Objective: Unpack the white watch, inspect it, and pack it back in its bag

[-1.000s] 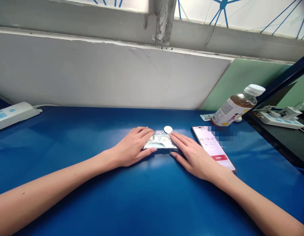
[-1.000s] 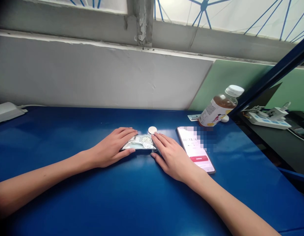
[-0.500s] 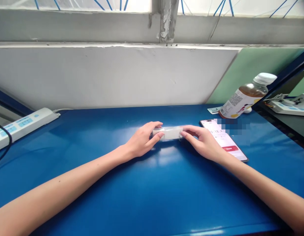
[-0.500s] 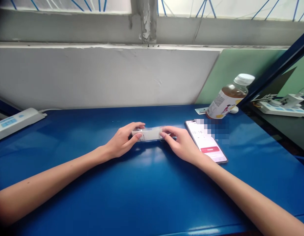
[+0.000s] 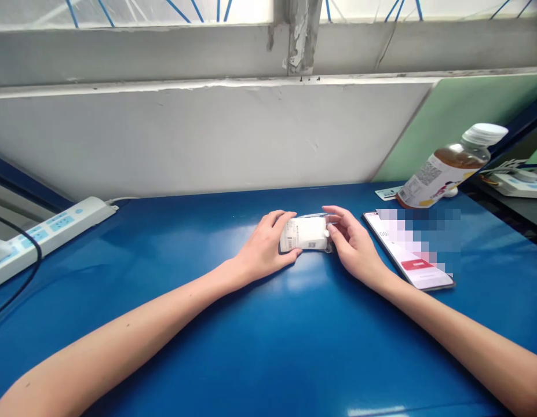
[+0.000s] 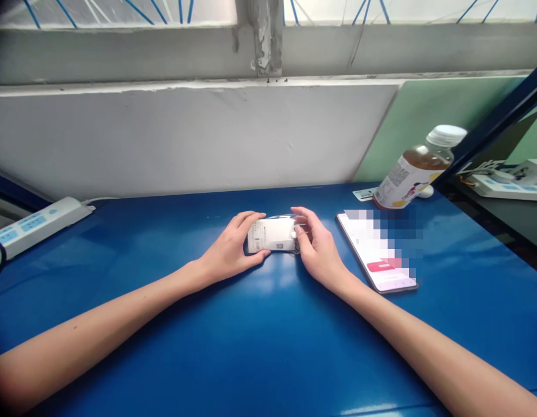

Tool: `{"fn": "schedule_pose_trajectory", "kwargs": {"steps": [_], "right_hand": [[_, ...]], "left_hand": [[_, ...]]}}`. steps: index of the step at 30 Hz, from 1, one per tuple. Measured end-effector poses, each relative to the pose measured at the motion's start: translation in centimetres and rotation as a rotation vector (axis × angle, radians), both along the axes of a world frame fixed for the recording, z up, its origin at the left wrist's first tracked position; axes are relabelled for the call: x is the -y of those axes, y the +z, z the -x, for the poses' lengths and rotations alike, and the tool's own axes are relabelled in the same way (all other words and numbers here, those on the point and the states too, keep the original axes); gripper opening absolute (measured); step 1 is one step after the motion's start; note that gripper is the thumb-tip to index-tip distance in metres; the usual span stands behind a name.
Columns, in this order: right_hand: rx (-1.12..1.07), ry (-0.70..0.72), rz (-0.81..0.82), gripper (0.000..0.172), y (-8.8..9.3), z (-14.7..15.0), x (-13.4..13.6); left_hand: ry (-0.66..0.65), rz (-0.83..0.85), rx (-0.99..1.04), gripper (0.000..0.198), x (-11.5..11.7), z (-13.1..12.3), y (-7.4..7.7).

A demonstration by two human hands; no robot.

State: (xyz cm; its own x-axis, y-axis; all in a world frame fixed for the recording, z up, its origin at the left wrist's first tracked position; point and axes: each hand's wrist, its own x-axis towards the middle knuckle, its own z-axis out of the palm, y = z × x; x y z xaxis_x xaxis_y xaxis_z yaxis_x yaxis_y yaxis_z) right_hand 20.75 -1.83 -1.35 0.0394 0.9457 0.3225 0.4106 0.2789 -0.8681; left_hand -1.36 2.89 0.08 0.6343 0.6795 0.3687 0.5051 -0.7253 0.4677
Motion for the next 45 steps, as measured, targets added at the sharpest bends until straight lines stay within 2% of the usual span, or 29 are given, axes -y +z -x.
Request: {"fn": "schedule_pose_trajectory", "kwargs": {"steps": [6,12,18,27,40,45], "right_hand": [[0.464,0.004,-0.196,0.044,0.3,-0.4,0.7],[0.738,0.186,-0.079,0.057,0.2,-1.2,0.9],[0.904,0.238,-0.104,0.063,1.1,-2.0,0.7],[0.958,0.231,-0.083,0.072,1.5,-2.3,0.5],[0.863,0.140,-0.155,0.047,0.4,-1.6,0.4],[0.856,0.141,-0.138,0.044,0.4,-1.4,0.5]], "left_hand": [[-0.016,-0.031,-0.123,0.063,0.2,-0.1,-0.2],[-0.003,-0.050,-0.234,0.065,0.1,-0.1,0.1],[-0.092,-0.098,-0.348,0.070,-0.8,0.6,1.0],[-0.124,-0.104,-0.247,0.065,-1.2,0.9,0.5],[-0.157,-0.100,-0.228,0.062,-1.2,0.9,0.4],[-0.147,-0.091,-0.231,0.059,-1.2,1.0,0.4]]}}
